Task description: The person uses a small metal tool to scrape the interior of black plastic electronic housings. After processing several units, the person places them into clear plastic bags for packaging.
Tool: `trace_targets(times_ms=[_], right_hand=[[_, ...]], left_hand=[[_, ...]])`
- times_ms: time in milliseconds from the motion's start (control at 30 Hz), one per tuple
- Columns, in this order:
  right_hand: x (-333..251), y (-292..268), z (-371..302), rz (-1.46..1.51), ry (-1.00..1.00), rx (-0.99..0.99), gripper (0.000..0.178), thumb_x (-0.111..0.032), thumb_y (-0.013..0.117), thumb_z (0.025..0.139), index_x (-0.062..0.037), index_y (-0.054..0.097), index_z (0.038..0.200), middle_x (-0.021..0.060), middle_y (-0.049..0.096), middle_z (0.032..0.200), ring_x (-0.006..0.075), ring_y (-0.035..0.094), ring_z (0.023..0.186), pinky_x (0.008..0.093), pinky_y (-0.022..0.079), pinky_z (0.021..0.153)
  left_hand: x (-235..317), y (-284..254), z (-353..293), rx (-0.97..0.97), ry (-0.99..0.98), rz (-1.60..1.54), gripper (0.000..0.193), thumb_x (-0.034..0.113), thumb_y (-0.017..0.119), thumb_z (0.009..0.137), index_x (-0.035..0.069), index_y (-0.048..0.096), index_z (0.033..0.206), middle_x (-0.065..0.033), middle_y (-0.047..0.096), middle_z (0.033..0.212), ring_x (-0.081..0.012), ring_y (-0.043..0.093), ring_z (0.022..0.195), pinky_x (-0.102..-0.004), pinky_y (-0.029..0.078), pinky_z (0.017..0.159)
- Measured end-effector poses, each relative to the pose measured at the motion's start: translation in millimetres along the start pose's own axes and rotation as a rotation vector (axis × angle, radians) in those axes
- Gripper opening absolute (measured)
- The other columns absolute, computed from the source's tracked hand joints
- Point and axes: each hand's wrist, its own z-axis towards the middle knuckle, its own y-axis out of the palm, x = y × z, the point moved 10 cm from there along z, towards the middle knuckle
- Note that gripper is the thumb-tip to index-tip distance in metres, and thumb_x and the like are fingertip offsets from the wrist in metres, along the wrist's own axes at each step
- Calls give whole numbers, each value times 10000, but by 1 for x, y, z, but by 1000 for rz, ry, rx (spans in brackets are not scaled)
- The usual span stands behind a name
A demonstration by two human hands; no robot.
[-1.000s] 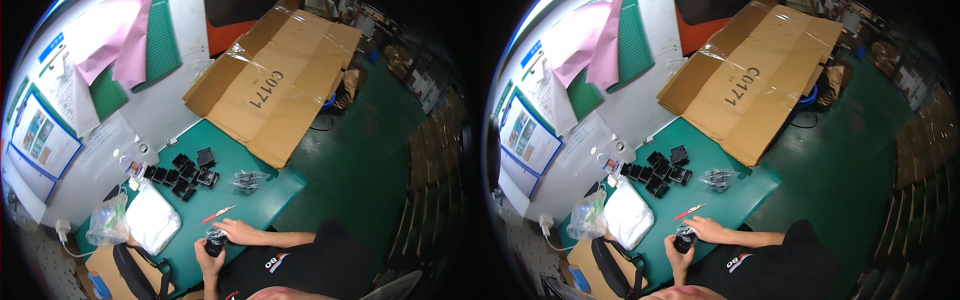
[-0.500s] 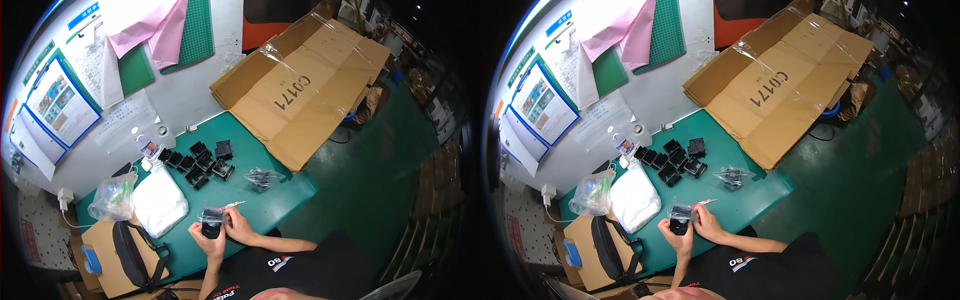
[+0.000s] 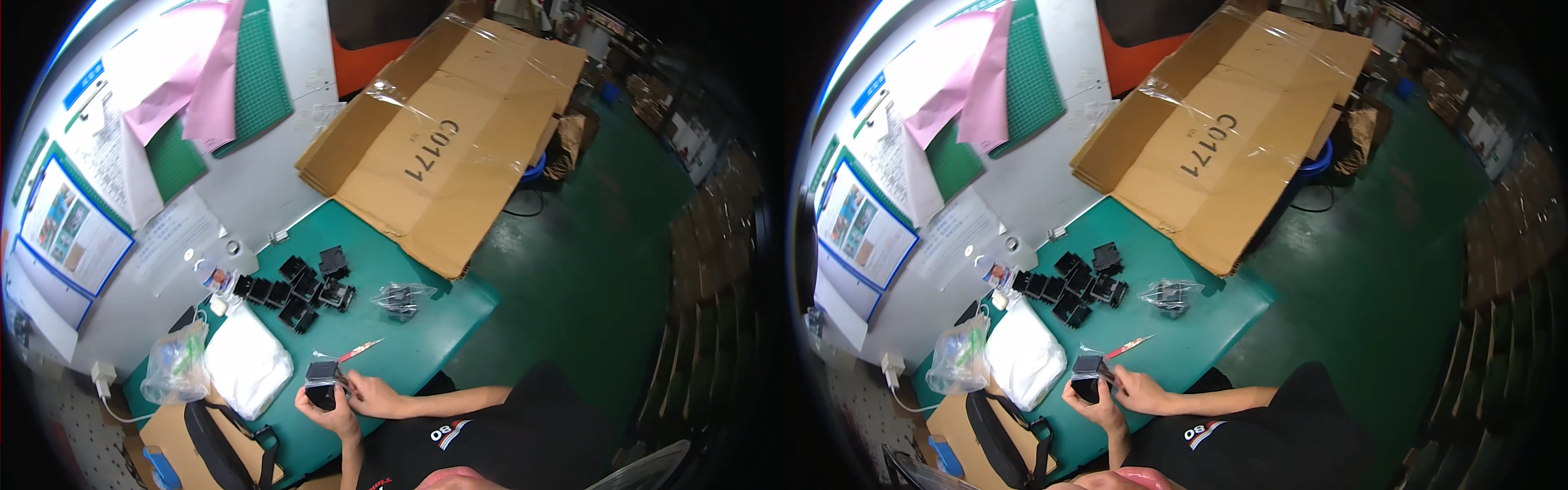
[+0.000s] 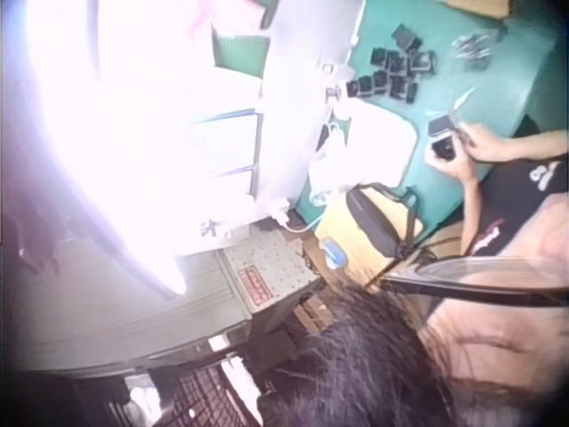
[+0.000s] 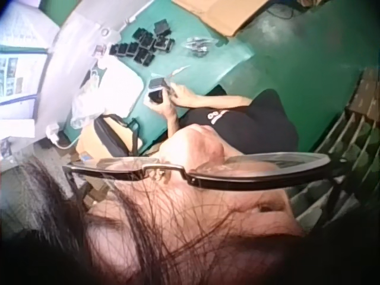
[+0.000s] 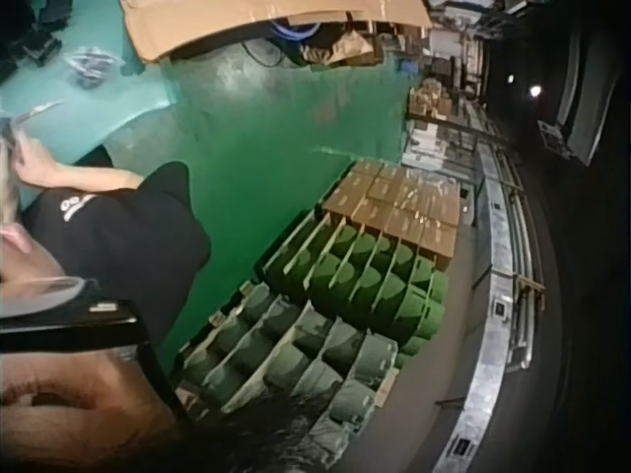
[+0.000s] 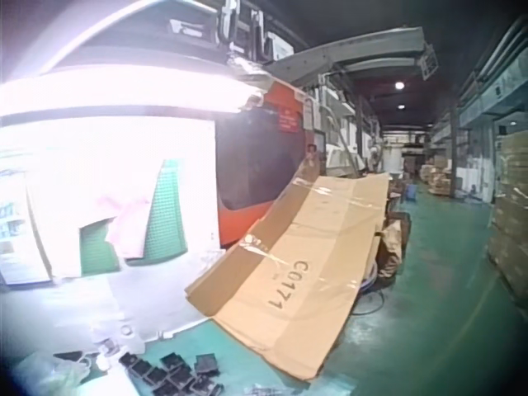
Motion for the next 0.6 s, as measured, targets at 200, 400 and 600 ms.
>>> trace_targets(times_ms=[200,400,600], right_hand=[[-19,-1,1,-195,32,-285,171,-90,642,823,-19,495,874,161,628,841,357,633,746,449,497,638],[-8,-18,7,180,82,-145,269,-198,752,857,-27,572,962,100,645,954,189,624,829,376,503,695],[19,-52,14,21,142,187,259,-139,695,930,-14,508,800,102,478,576,125,460,533,367,382,493]], left_hand=[[31,4,7,-37,393,464,498,54,853,734,24,475,1057,-94,420,1003,-260,467,912,-389,423,841],[46,27,9,-378,349,347,248,90,713,870,-25,560,1026,-150,495,980,-304,503,938,-411,427,844],[11,27,1,-383,134,267,125,-55,650,955,-17,546,1013,-21,534,874,-71,522,748,-211,465,680]])
